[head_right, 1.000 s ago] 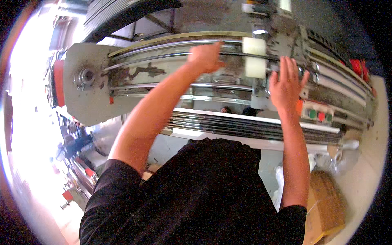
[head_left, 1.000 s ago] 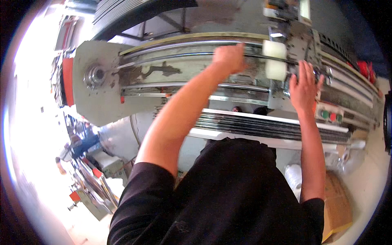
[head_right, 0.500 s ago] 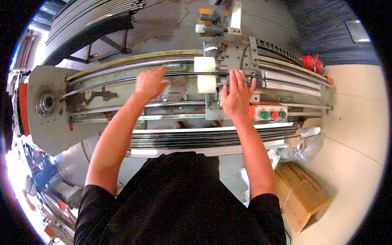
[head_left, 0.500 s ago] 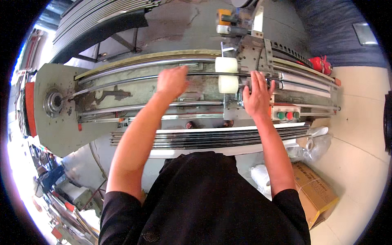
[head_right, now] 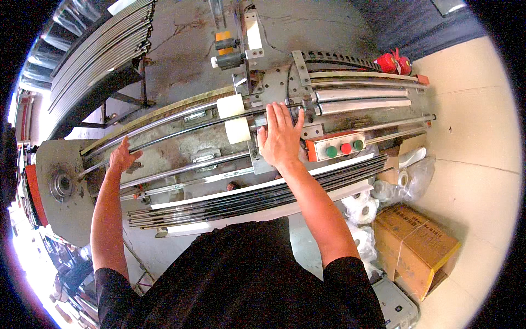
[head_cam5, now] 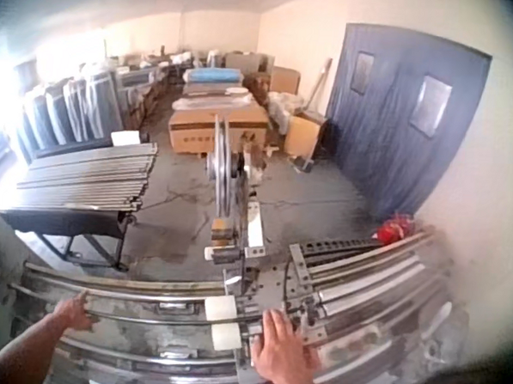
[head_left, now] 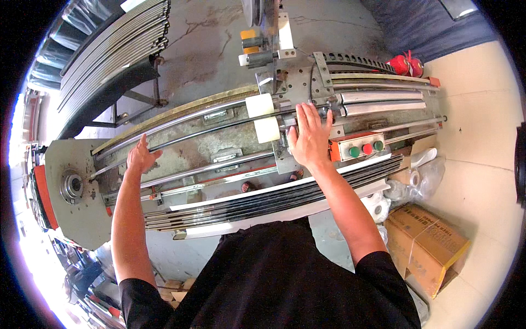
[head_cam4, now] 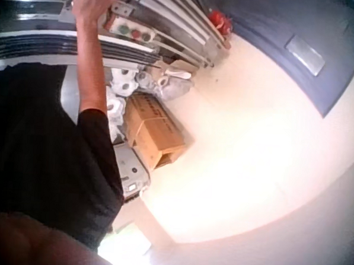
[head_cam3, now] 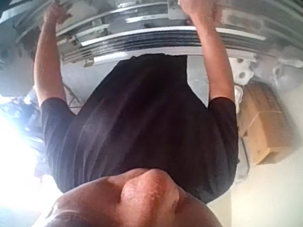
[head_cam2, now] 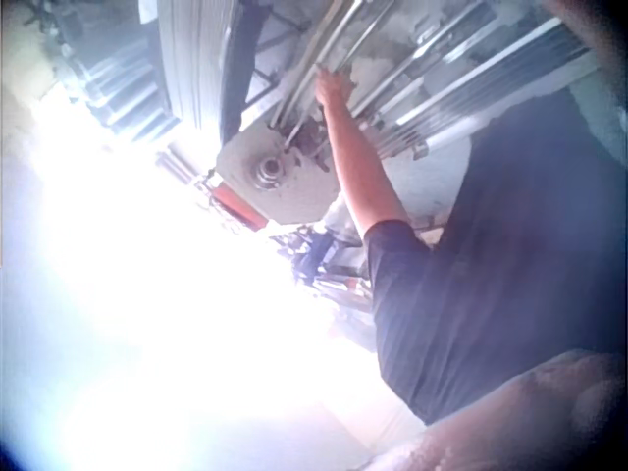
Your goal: The person picks up metal tubes from a bundle and feeds them into the rollers of a fabrication machine one at a time. After several tubes are processed, the person gathers a bundle of tubes from the machine and moves them to a nearby surface.
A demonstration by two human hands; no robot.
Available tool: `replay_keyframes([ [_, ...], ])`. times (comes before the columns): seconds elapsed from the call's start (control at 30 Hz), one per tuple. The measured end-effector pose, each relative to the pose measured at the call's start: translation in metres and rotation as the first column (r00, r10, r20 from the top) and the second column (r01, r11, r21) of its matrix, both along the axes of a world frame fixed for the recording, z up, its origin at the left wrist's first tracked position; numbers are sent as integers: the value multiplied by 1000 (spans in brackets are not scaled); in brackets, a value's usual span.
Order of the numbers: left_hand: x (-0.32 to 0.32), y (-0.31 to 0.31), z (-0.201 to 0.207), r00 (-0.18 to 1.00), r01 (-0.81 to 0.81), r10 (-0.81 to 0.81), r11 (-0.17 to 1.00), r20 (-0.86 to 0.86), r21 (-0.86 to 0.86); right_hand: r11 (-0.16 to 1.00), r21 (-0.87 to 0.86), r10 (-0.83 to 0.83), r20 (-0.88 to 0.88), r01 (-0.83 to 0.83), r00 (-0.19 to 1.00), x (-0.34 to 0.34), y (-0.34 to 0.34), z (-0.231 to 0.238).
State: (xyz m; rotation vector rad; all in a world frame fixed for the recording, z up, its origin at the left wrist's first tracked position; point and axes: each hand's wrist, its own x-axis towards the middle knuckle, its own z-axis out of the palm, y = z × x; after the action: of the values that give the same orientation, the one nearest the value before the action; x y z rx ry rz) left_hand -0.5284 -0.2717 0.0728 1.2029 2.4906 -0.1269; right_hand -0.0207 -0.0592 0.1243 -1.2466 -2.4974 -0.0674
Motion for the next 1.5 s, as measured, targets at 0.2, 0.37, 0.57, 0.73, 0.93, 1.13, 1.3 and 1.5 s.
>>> replay_keyframes([
  [0.2, 51, 35, 15, 998, 64, -63, 997, 22, -52, 1000, -12, 5, -2, -5, 1000, 9, 8, -4],
  [0.37, 106, 73, 25, 988, 155, -155, 984, 8, -86, 1000, -12, 23, -12, -23, 1000, 16, 10, -5],
  [0.57, 164, 108, 35, 980, 197, -197, 979, 18, -51, 999, -26, 43, -13, -44, 999, 19, 12, -4],
  [0.73, 203, 129, 36, 975, 223, -223, 975, 24, 3, 996, -49, 68, -21, -69, 997, 17, 12, -7],
  [0.93, 249, 155, 38, 962, 267, -270, 961, 36, 73, 994, -56, 93, -14, -94, 996, 19, 15, -9],
  [1.13, 269, 159, 29, 923, 349, -377, 902, 72, 256, 990, -63, 122, -29, -124, 992, 15, 16, -17],
  [1.3, 240, 130, 15, 922, 371, -387, 871, -16, 324, 992, -57, 115, -14, -115, 993, 16, 13, -19],
  [1.5, 147, 69, -9, 958, 286, -269, 890, -99, 354, 993, -72, 90, 12, -89, 996, 13, 13, -18],
])
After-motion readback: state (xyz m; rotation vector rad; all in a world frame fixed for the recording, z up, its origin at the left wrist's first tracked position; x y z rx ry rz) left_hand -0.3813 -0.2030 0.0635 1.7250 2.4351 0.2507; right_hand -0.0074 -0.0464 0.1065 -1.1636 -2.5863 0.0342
